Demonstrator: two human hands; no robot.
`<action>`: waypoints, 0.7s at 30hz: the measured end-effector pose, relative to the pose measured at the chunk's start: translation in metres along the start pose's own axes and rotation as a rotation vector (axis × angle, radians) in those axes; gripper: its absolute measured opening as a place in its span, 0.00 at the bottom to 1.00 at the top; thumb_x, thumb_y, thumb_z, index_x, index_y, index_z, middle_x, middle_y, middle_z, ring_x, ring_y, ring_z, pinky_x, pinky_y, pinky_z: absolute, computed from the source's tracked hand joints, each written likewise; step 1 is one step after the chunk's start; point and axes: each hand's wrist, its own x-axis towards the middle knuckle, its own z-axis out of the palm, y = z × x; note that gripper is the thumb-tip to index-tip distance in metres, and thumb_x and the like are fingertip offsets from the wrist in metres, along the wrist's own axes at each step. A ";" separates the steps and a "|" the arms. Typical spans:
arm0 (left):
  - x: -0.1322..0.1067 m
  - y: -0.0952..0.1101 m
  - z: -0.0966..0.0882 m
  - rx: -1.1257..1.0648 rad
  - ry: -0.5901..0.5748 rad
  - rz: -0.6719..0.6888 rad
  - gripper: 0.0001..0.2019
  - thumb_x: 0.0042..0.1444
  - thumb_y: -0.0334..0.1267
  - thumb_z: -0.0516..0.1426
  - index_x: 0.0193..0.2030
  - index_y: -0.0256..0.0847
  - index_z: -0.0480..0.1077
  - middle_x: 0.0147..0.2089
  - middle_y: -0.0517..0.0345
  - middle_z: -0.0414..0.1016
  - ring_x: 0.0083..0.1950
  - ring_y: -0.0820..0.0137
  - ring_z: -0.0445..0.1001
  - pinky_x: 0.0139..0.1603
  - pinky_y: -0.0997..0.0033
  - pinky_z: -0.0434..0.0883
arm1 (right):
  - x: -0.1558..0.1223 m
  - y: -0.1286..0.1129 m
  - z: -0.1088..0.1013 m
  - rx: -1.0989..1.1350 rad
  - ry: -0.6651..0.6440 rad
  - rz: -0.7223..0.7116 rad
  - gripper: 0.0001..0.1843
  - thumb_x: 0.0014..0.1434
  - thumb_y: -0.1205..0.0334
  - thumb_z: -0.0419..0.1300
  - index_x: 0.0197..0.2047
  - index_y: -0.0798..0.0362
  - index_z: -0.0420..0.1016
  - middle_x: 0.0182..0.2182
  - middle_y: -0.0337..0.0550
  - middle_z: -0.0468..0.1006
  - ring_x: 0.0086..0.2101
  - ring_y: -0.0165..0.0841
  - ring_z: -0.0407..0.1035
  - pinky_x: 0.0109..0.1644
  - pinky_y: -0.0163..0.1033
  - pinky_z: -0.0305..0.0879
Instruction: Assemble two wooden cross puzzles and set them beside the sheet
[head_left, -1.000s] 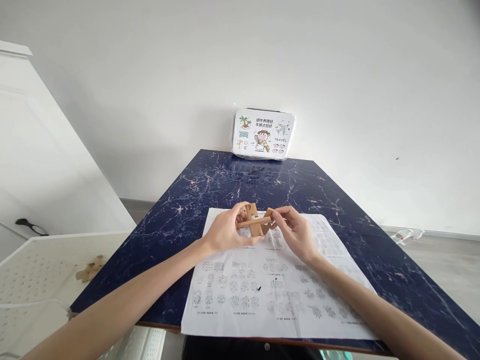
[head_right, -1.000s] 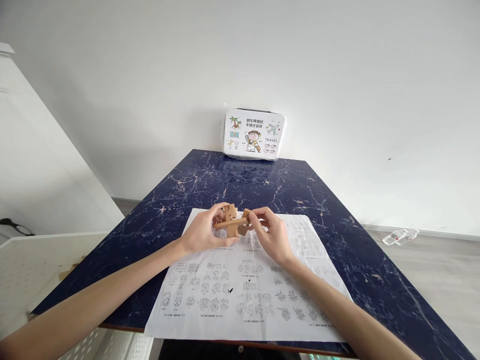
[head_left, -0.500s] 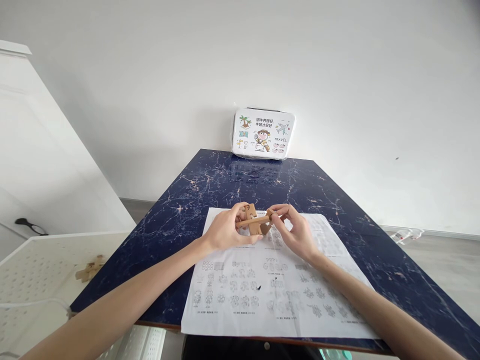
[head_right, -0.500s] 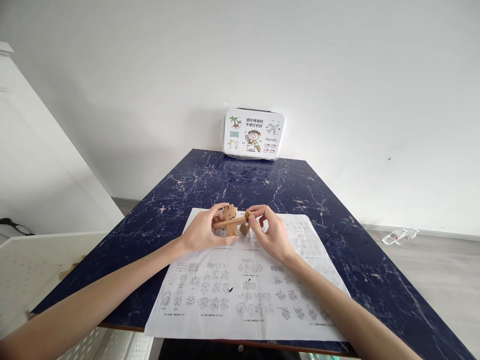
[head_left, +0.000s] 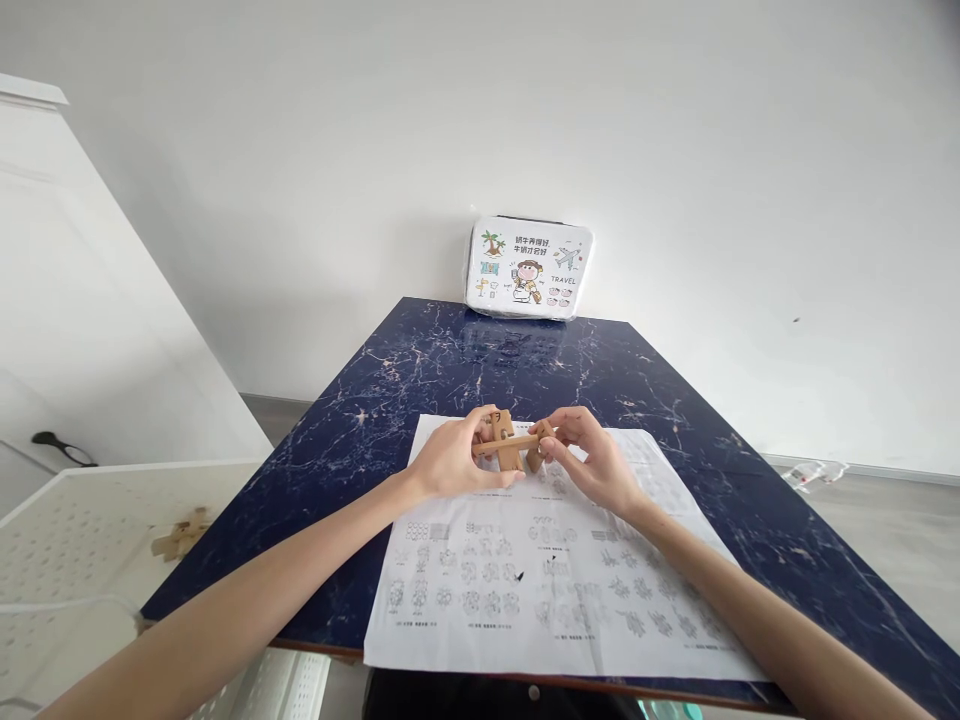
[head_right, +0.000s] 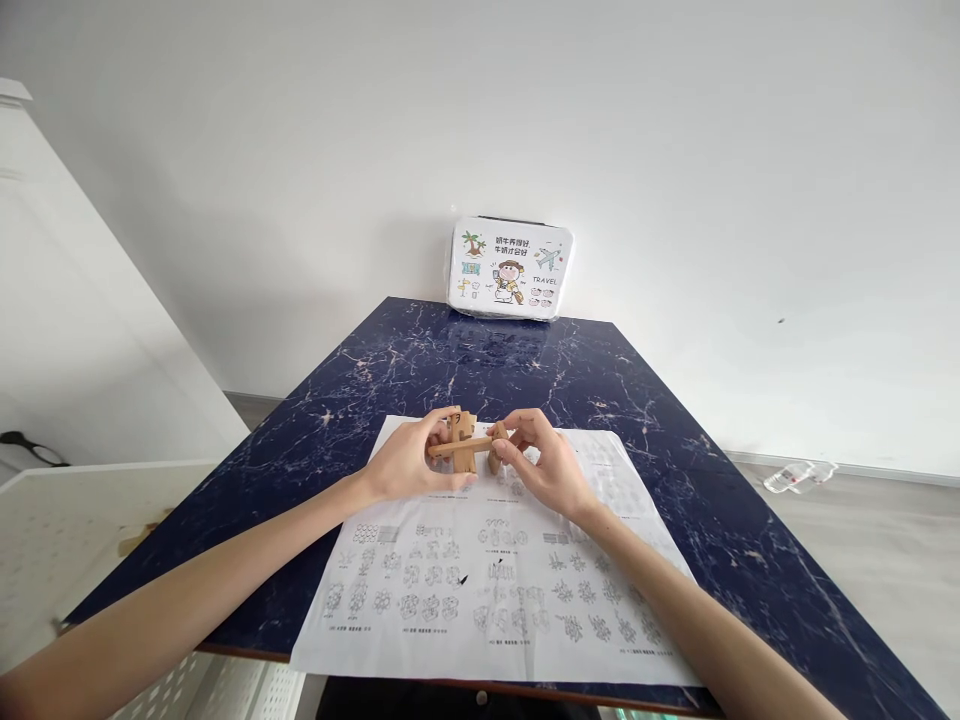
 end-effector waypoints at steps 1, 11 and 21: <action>0.000 -0.001 0.000 0.003 -0.001 -0.001 0.51 0.48 0.62 0.70 0.73 0.42 0.56 0.47 0.51 0.82 0.41 0.57 0.82 0.41 0.60 0.76 | 0.000 0.001 0.000 -0.025 0.008 -0.002 0.17 0.73 0.49 0.61 0.58 0.47 0.67 0.47 0.49 0.84 0.38 0.40 0.81 0.43 0.48 0.78; 0.000 0.001 0.002 0.076 -0.004 0.037 0.48 0.48 0.62 0.69 0.71 0.43 0.59 0.39 0.57 0.80 0.37 0.59 0.81 0.38 0.62 0.74 | 0.000 -0.008 0.000 -0.232 0.077 -0.083 0.17 0.70 0.46 0.63 0.56 0.46 0.78 0.44 0.48 0.85 0.41 0.44 0.81 0.47 0.50 0.79; 0.000 0.000 -0.001 0.111 -0.044 0.075 0.51 0.49 0.64 0.68 0.74 0.42 0.55 0.42 0.54 0.82 0.40 0.56 0.82 0.39 0.61 0.74 | 0.000 -0.007 -0.002 -0.249 0.056 -0.107 0.17 0.70 0.46 0.64 0.55 0.46 0.79 0.43 0.46 0.86 0.41 0.43 0.80 0.48 0.51 0.78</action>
